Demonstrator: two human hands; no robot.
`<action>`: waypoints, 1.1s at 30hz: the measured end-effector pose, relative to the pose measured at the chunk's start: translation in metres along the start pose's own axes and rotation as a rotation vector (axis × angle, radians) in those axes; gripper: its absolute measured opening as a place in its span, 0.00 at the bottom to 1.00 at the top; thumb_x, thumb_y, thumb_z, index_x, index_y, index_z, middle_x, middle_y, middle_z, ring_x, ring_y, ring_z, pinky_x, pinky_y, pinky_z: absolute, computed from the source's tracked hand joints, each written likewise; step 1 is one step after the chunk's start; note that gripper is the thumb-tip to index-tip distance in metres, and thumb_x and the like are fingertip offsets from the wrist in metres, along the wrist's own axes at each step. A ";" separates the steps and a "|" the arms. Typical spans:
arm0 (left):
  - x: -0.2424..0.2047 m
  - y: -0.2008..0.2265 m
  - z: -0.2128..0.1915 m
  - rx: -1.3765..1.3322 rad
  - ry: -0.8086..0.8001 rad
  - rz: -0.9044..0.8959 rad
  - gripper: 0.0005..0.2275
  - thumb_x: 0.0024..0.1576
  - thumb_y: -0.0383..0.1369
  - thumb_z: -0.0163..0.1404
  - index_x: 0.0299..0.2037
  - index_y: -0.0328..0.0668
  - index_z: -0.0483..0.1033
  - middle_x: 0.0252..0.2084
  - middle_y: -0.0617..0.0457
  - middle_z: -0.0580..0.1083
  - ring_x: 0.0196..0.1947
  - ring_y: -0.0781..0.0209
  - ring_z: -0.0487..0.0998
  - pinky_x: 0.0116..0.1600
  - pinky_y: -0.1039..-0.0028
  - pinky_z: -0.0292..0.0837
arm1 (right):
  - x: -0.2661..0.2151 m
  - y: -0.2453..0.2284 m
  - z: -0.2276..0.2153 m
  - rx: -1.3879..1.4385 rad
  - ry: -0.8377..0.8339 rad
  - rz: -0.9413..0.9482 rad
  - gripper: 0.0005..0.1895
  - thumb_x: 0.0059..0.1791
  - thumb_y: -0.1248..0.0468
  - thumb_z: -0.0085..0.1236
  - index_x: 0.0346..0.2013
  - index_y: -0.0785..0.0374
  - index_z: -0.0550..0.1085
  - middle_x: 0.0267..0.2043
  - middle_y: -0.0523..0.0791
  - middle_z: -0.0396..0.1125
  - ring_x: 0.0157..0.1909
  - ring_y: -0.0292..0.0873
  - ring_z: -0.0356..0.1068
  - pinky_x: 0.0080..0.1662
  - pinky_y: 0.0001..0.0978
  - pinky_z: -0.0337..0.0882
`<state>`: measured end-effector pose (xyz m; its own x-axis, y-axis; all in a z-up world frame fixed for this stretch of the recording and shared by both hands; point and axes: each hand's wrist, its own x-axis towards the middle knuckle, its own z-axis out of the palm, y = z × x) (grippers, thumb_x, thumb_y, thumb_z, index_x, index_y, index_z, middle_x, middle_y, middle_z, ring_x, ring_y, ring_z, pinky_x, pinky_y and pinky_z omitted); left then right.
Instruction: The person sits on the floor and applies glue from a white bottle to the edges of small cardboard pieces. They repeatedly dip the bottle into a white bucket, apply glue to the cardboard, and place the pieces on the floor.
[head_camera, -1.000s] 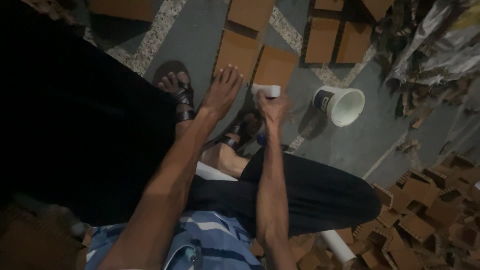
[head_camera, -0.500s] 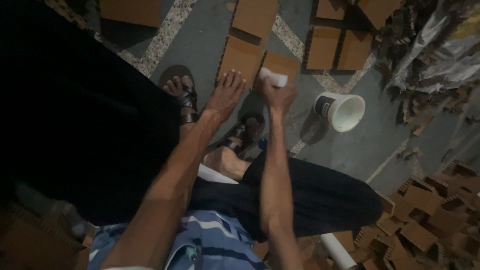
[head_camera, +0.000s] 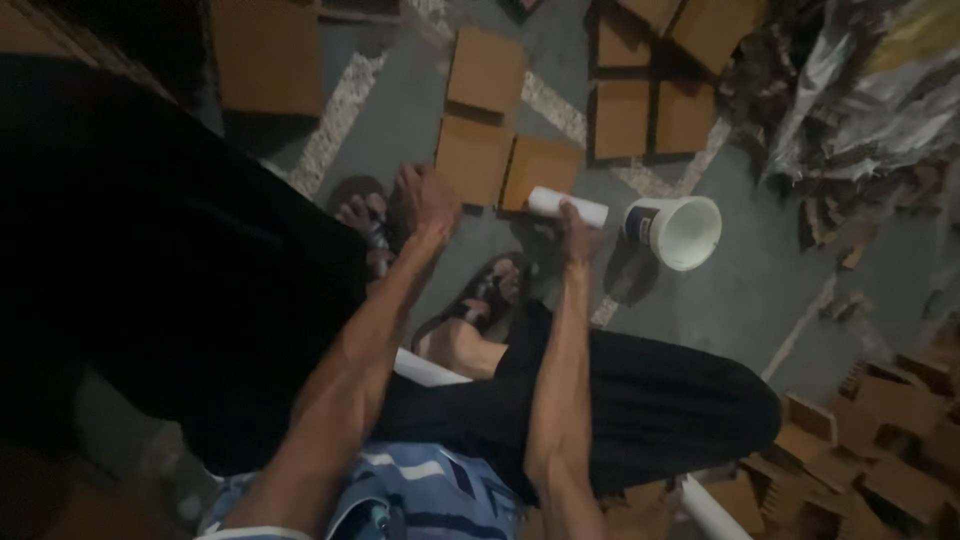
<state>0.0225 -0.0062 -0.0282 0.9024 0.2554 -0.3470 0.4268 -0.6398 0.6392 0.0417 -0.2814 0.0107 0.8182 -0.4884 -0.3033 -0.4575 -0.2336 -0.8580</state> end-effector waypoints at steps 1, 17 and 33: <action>-0.001 -0.003 0.001 -0.010 -0.005 -0.019 0.16 0.55 0.30 0.59 0.48 0.29 0.69 0.50 0.34 0.68 0.56 0.36 0.66 0.65 0.50 0.61 | -0.001 0.004 -0.002 -0.204 -0.018 0.058 0.24 0.45 0.51 0.71 0.40 0.72 0.81 0.37 0.46 0.76 0.37 0.40 0.72 0.40 0.37 0.72; 0.054 0.126 -0.171 -0.579 0.025 0.075 0.22 0.48 0.43 0.60 0.45 0.30 0.78 0.37 0.40 0.79 0.34 0.50 0.80 0.37 0.63 0.77 | -0.030 -0.059 -0.042 0.389 0.120 0.298 0.20 0.45 0.54 0.59 0.47 0.60 0.76 0.37 0.43 0.70 0.34 0.41 0.70 0.32 0.37 0.69; 0.269 0.014 -0.193 -0.009 0.392 0.039 0.29 0.57 0.48 0.54 0.65 0.38 0.67 0.65 0.32 0.67 0.66 0.31 0.63 0.68 0.44 0.56 | -0.090 -0.146 -0.039 0.425 0.108 0.144 0.24 0.48 0.60 0.62 0.56 0.66 0.73 0.47 0.45 0.71 0.45 0.43 0.72 0.41 0.35 0.70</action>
<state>0.2826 0.1938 0.0199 0.8711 0.4898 -0.0347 0.3907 -0.6487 0.6531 0.0212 -0.2361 0.1794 0.7059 -0.5803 -0.4061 -0.3620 0.1972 -0.9111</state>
